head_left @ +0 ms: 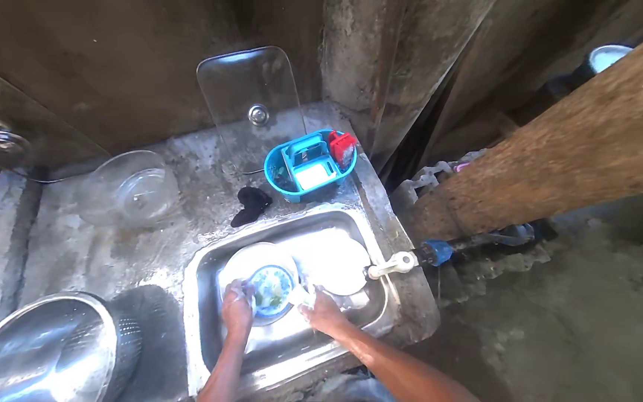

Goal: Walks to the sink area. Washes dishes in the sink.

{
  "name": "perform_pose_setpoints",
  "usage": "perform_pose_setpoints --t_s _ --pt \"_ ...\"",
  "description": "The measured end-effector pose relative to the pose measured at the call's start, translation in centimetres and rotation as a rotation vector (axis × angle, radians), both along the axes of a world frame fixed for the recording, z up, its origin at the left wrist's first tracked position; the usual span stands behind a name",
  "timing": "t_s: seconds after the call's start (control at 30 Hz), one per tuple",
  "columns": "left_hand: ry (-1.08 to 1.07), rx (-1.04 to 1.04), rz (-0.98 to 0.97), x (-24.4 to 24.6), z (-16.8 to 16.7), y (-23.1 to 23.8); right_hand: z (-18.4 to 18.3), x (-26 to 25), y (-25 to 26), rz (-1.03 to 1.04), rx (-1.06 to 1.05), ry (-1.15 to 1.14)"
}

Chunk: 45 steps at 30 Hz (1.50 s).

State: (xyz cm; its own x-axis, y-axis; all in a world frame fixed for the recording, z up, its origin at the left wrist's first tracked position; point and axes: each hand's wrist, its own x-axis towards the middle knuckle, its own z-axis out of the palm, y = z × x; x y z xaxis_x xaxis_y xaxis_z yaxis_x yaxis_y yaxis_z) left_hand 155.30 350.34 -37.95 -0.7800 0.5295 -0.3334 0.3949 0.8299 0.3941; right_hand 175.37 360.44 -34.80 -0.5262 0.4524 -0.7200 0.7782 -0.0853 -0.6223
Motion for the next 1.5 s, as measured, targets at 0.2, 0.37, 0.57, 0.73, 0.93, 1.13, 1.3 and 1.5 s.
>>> perform_pose_setpoints --t_s 0.2,0.37,0.57,0.73,0.93,1.13,1.3,1.5 --pt "-0.126 0.232 -0.005 2.0 1.9 0.4 -0.9 -0.9 1.0 -0.099 -0.153 0.049" --pt "-0.222 0.574 -0.061 6.2 1.7 0.5 0.7 0.4 -0.6 -0.05 0.231 0.076" --pt "-0.218 0.823 0.197 8.9 2.9 0.4 1.0 -2.4 -3.4 -0.051 0.378 0.395" --pt "-0.311 0.738 0.421 9.4 3.7 -0.5 -0.8 -5.1 -0.9 0.238 0.626 0.255" --pt "-0.348 0.874 0.525 5.7 3.2 0.1 0.1 -4.0 -3.2 0.497 0.441 0.378" --pt "-0.229 0.789 0.357 7.1 3.5 1.1 0.1 -5.8 -1.8 0.387 0.429 0.223" --pt "-0.301 0.827 0.503 6.0 4.0 0.5 -2.4 -3.6 -3.3 0.228 0.563 0.413" --pt "-0.22 0.609 0.549 3.5 2.5 -3.3 -0.5 -1.0 -1.3 0.197 0.399 0.062"
